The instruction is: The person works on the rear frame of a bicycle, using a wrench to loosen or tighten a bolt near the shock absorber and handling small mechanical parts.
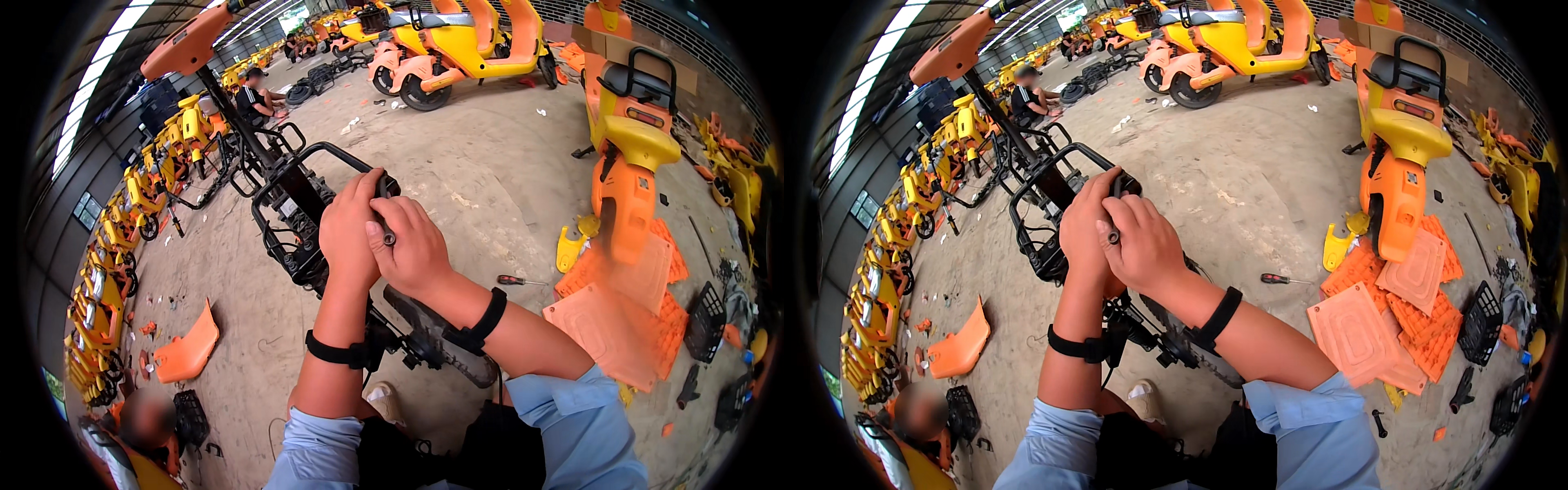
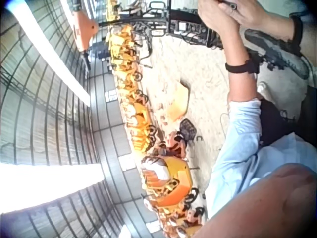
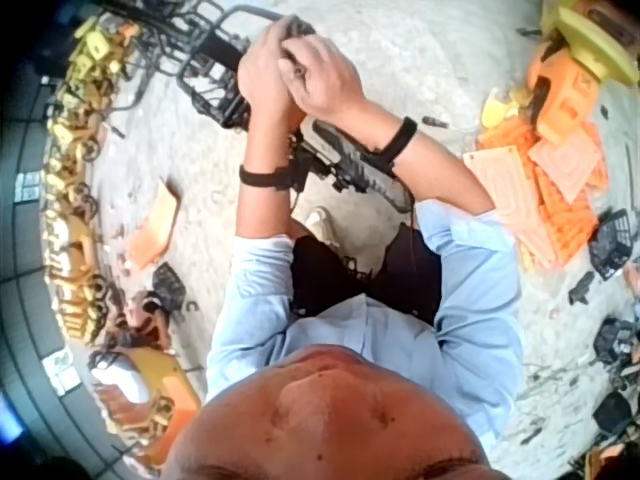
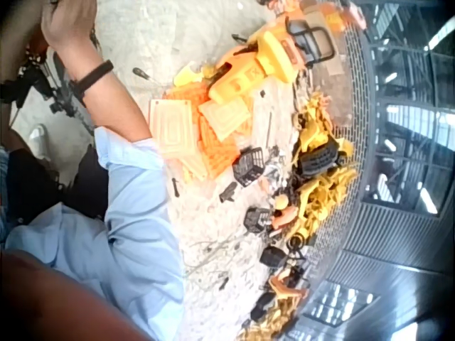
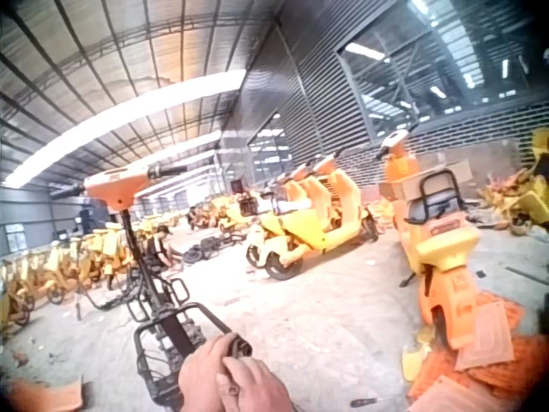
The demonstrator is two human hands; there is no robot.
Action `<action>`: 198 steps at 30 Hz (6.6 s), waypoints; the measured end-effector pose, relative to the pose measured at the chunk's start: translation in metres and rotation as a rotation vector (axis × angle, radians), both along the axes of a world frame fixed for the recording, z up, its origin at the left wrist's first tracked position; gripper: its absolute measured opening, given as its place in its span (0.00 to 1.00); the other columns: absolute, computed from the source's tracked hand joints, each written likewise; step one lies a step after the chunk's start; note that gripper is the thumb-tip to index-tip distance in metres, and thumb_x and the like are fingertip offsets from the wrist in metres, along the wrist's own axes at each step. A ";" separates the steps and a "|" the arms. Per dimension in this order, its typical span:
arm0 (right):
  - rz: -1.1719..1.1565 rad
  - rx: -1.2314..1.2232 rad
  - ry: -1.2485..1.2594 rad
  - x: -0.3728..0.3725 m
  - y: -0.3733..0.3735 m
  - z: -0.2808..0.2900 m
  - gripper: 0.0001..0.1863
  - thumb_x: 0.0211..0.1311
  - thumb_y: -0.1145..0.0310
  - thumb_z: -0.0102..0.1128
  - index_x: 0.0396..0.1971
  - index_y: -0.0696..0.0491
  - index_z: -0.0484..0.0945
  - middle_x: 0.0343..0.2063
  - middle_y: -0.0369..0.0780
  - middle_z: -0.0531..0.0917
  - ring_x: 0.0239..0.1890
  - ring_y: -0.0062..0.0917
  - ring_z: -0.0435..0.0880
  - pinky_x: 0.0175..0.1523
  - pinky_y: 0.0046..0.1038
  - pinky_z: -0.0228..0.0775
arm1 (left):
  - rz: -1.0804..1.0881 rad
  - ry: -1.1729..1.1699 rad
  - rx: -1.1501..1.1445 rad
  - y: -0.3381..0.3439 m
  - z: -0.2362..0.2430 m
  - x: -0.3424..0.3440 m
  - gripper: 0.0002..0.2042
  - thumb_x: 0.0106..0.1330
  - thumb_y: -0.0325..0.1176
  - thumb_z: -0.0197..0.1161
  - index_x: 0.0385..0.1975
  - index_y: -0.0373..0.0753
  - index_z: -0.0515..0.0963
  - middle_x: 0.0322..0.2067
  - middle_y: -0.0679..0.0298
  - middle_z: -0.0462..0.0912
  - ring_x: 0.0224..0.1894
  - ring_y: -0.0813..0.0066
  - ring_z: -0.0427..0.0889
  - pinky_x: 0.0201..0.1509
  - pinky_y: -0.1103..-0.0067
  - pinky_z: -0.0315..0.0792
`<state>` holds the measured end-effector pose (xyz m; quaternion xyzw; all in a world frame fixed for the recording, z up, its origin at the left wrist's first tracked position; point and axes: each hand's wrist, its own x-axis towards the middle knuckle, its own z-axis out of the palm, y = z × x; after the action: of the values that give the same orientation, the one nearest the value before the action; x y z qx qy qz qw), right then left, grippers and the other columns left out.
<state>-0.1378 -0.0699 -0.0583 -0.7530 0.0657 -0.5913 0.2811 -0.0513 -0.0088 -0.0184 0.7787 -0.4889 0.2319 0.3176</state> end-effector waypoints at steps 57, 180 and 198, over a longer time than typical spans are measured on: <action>0.629 1.075 0.001 0.004 -0.094 0.035 0.16 0.80 0.57 0.49 0.45 0.56 0.74 0.28 0.36 0.81 0.24 0.16 0.77 0.27 0.20 0.68 | 0.146 -0.220 -0.034 -0.009 -0.008 0.001 0.17 0.66 0.38 0.66 0.55 0.46 0.80 0.48 0.64 0.86 0.44 0.60 0.87 0.46 0.68 0.80; 0.517 0.865 0.032 -0.002 -0.103 0.015 0.14 0.81 0.60 0.47 0.44 0.55 0.76 0.26 0.34 0.79 0.25 0.16 0.76 0.30 0.21 0.67 | 0.077 -0.288 -0.082 -0.001 -0.001 -0.002 0.20 0.64 0.33 0.68 0.56 0.42 0.81 0.47 0.64 0.85 0.44 0.64 0.85 0.48 0.70 0.78; 0.234 0.500 -0.089 0.018 -0.034 -0.017 0.14 0.79 0.62 0.54 0.52 0.56 0.78 0.36 0.38 0.84 0.33 0.20 0.81 0.38 0.24 0.73 | 0.073 -0.262 0.003 0.004 -0.007 0.007 0.22 0.65 0.34 0.64 0.60 0.43 0.77 0.48 0.62 0.83 0.46 0.63 0.83 0.50 0.69 0.76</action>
<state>-0.1194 -0.1034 -0.0751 -0.6361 0.1097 -0.5529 0.5270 -0.0446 -0.0047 -0.0253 0.7595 -0.4980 0.3420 0.2412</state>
